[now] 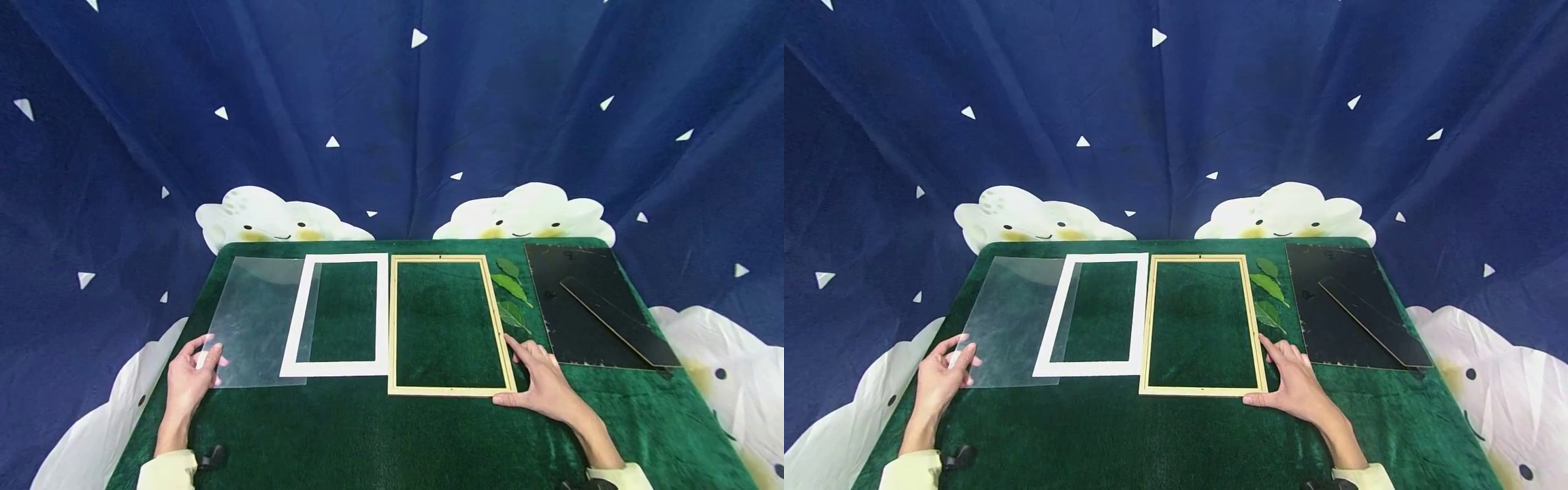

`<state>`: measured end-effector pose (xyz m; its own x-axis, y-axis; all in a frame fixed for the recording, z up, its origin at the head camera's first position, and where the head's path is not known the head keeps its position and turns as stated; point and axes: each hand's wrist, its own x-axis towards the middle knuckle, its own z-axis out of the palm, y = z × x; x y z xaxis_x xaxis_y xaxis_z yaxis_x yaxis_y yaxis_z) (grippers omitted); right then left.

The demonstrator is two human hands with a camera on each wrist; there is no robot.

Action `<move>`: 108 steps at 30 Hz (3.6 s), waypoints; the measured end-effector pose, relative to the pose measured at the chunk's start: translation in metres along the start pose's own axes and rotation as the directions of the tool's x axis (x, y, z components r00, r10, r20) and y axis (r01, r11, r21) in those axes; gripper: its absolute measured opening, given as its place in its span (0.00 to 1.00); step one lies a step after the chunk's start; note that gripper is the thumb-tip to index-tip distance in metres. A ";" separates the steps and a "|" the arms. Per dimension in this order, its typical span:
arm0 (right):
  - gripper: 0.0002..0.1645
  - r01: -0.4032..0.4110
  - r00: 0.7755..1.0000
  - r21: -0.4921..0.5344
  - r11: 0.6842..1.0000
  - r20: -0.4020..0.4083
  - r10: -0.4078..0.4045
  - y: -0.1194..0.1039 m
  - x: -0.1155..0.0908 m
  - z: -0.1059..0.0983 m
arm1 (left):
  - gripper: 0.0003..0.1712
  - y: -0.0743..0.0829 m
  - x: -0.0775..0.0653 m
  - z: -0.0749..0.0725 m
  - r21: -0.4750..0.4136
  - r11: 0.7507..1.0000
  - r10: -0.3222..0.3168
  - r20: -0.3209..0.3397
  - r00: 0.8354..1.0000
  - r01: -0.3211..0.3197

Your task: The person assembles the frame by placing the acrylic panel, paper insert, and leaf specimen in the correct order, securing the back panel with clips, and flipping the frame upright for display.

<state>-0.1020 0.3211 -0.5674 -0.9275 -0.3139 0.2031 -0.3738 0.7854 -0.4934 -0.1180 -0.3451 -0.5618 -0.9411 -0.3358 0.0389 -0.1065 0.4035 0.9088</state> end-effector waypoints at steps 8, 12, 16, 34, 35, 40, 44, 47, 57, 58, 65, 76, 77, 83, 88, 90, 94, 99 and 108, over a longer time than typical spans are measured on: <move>0.72 -0.030 0.999 -0.004 1.000 0.032 0.030 -0.001 0.002 -0.003 | 0.26 -0.003 -0.004 0.002 0.067 0.998 0.000 -0.025 1.000 0.001; 0.70 -0.036 0.999 0.004 0.999 0.026 0.036 -0.003 0.001 -0.002 | 0.27 -0.003 -0.004 0.002 0.085 0.996 -0.004 -0.018 1.000 0.005; 0.69 -0.039 0.999 0.005 0.999 0.009 0.039 -0.002 -0.001 -0.001 | 0.26 -0.001 0.000 0.004 0.074 0.997 0.014 -0.026 1.000 -0.012; 0.69 -0.020 1.000 -0.013 1.000 0.003 0.020 -0.002 0.001 0.001 | 0.23 0.005 -0.004 -0.001 -0.023 0.998 0.060 0.060 0.996 -0.059; 0.69 -0.021 1.000 -0.015 1.000 0.004 0.021 -0.002 0.002 0.000 | 0.22 0.005 -0.004 -0.002 -0.029 0.997 0.072 0.067 0.995 -0.070; 0.69 -0.031 0.999 -0.022 0.999 0.016 0.031 -0.003 0.003 -0.001 | 0.21 0.002 -0.005 -0.006 -0.081 0.991 0.115 0.125 0.985 -0.106; 0.69 -0.033 0.999 -0.023 0.999 0.019 0.033 -0.002 0.002 0.000 | 0.16 -0.001 -0.006 -0.009 -0.207 0.974 0.134 0.174 0.976 -0.097; 0.70 -0.036 0.999 -0.022 0.999 0.016 0.036 -0.002 0.002 0.000 | 0.14 -0.001 -0.007 -0.009 -0.289 0.954 0.134 0.186 0.973 -0.077; 0.69 -0.046 0.999 -0.012 0.999 0.017 0.046 -0.004 0.000 -0.001 | 0.13 0.005 -0.004 -0.007 -0.275 0.962 0.055 0.183 0.982 -0.003; 0.69 -0.044 0.999 -0.014 0.999 0.017 0.044 -0.004 -0.001 -0.001 | 0.13 0.005 -0.004 -0.007 -0.285 0.959 0.054 0.182 0.982 0.000; 0.69 -0.041 0.999 -0.009 0.999 0.016 0.041 -0.003 0.000 -0.002 | 0.13 0.004 -0.005 -0.007 -0.344 0.939 0.080 0.188 0.979 -0.011; 0.69 -0.061 0.998 -0.005 0.998 0.031 0.061 -0.001 -0.001 -0.001 | 0.12 0.009 -0.005 -0.002 -0.334 0.942 0.049 0.240 0.970 0.035; 0.69 -0.063 0.997 -0.006 0.998 0.032 0.063 -0.001 -0.002 -0.001 | 0.12 0.009 -0.005 -0.002 -0.343 0.939 0.053 0.244 0.968 0.035; 0.69 -0.058 0.998 -0.007 0.998 0.029 0.058 -0.001 -0.002 -0.002 | 0.12 0.009 -0.007 0.000 -0.381 0.924 0.076 0.250 0.965 0.026; 0.69 -0.051 0.998 -0.002 0.999 0.028 0.051 -0.001 0.000 -0.002 | 0.12 0.010 -0.007 0.001 -0.402 0.915 0.078 0.257 0.963 0.033; 0.69 -0.052 0.998 0.002 0.999 0.029 0.052 -0.001 0.001 -0.002 | 0.12 0.011 -0.006 0.001 -0.405 0.914 0.081 0.258 0.963 0.031; 0.69 -0.056 0.998 0.008 0.998 0.034 0.055 -0.002 0.001 -0.002 | 0.12 0.011 -0.006 0.002 -0.412 0.911 0.086 0.261 0.962 0.031; 0.69 -0.057 0.998 0.001 0.998 0.031 0.057 -0.002 0.001 -0.002 | 0.12 0.010 -0.006 0.003 -0.445 0.895 0.096 0.266 0.959 0.033; 0.69 -0.051 0.998 -0.007 0.999 0.028 0.051 -0.002 0.001 -0.002 | 0.12 0.012 -0.007 0.006 -0.469 0.883 0.108 0.260 0.959 0.028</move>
<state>-0.1020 0.3207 -0.5644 -0.9452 -0.2878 0.1542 -0.3259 0.8039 -0.4975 -0.1143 -0.3326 -0.5538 -0.9980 -0.0571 0.0277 0.0307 -0.0528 0.9981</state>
